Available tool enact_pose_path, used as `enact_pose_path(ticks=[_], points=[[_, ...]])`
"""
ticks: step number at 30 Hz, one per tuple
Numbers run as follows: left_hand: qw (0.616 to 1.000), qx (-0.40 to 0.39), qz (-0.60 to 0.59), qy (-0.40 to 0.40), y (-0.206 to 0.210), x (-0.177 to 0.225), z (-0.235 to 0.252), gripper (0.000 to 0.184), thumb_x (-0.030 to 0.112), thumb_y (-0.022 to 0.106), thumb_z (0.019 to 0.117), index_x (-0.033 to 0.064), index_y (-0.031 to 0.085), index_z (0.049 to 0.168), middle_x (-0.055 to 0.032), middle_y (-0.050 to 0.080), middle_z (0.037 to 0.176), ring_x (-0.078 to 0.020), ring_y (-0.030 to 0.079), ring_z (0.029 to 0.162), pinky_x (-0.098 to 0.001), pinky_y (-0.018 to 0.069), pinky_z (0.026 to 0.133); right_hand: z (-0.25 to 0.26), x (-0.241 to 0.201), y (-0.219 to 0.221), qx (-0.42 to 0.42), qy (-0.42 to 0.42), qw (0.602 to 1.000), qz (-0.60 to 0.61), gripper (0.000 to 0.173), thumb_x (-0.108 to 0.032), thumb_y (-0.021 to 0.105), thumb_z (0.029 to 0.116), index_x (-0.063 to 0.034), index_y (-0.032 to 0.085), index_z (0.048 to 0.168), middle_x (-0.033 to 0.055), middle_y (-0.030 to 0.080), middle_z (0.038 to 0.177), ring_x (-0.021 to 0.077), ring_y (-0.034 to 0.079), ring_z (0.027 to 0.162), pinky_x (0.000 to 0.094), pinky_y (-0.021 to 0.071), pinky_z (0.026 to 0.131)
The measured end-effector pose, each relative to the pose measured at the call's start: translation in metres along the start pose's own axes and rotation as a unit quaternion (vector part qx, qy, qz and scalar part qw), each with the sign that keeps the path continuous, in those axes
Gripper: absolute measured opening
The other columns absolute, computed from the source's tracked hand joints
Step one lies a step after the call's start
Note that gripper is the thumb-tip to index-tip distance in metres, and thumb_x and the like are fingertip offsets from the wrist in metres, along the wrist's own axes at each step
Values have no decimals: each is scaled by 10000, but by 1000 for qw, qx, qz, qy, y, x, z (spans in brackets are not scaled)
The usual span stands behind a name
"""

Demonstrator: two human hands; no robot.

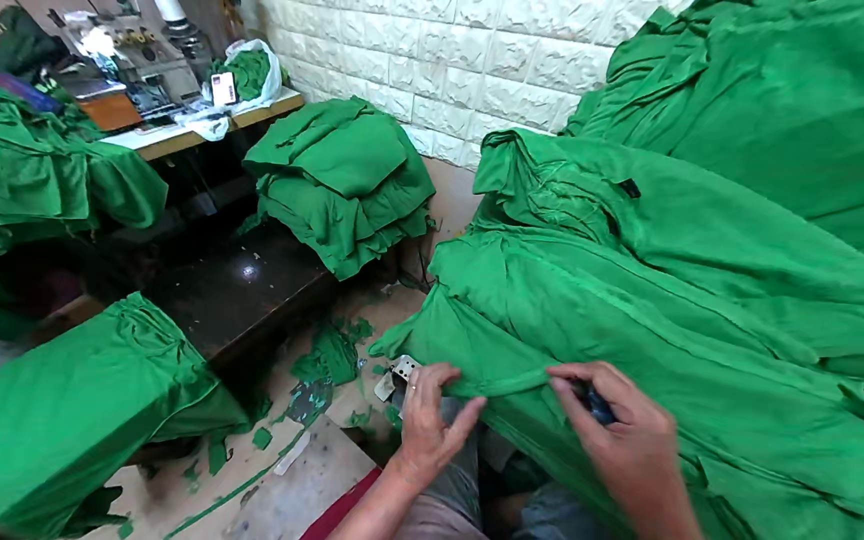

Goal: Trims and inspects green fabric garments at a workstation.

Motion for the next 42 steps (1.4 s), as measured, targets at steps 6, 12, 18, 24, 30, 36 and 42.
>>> enact_pose_path(ticks=[6,12,18,24,30,36,42], points=[[997,-32,54,35,9,3,10,113,125,717,930,16,746,932,-133,696,954,-197,682,893,-283,567,828,0,14,33,-132,105,985,21,240,-271,640,951,-91,744,1072,34,706,932,105,647,756,301,555,669],[999,-35,42,-6,-15,5,-15,140,127,694,956,-2,725,909,-124,714,940,-154,701,882,-251,578,840,-2,14,28,-160,124,978,57,561,-521,593,966,-86,585,1320,-21,679,906,75,627,735,306,548,632],[998,-55,24,-21,-19,16,-28,120,103,680,955,-2,735,940,-132,719,970,-167,700,927,-253,566,872,-7,2,31,-129,-49,987,-85,376,-354,521,1032,-30,662,1160,106,717,972,252,702,831,427,582,705],[999,-47,17,-11,-17,18,-25,123,109,677,960,0,730,940,-127,708,964,-164,691,935,-241,560,880,-5,4,32,-134,-196,961,-143,249,-261,595,988,-113,788,1044,99,711,886,262,691,746,385,553,616],[999,-53,-2,-6,-14,19,-25,116,83,673,956,-16,729,934,-141,708,965,-180,693,940,-258,562,884,-11,1,46,-115,-209,962,-136,220,-181,587,986,-103,793,1002,84,717,860,247,680,718,368,542,600],[1000,5,25,-16,-8,7,-24,432,246,745,939,4,540,1233,-150,641,1058,-183,640,980,-287,533,891,-10,5,43,-109,-49,992,-46,268,-301,626,959,-85,742,1067,51,701,909,148,647,714,309,550,602],[998,-36,46,2,-5,-7,4,488,199,772,897,-85,620,1264,-216,694,1129,-265,694,1015,-378,569,923,-9,10,40,-121,8,993,7,270,-315,633,956,-108,727,1100,21,696,938,66,601,683,234,521,589]])
Point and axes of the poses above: each hand's wrist, its own z-axis towards the middle knuckle, its own y-axis out of the palm, x = y × z, the point moved 1 cm from there along z, towards the middle knuckle
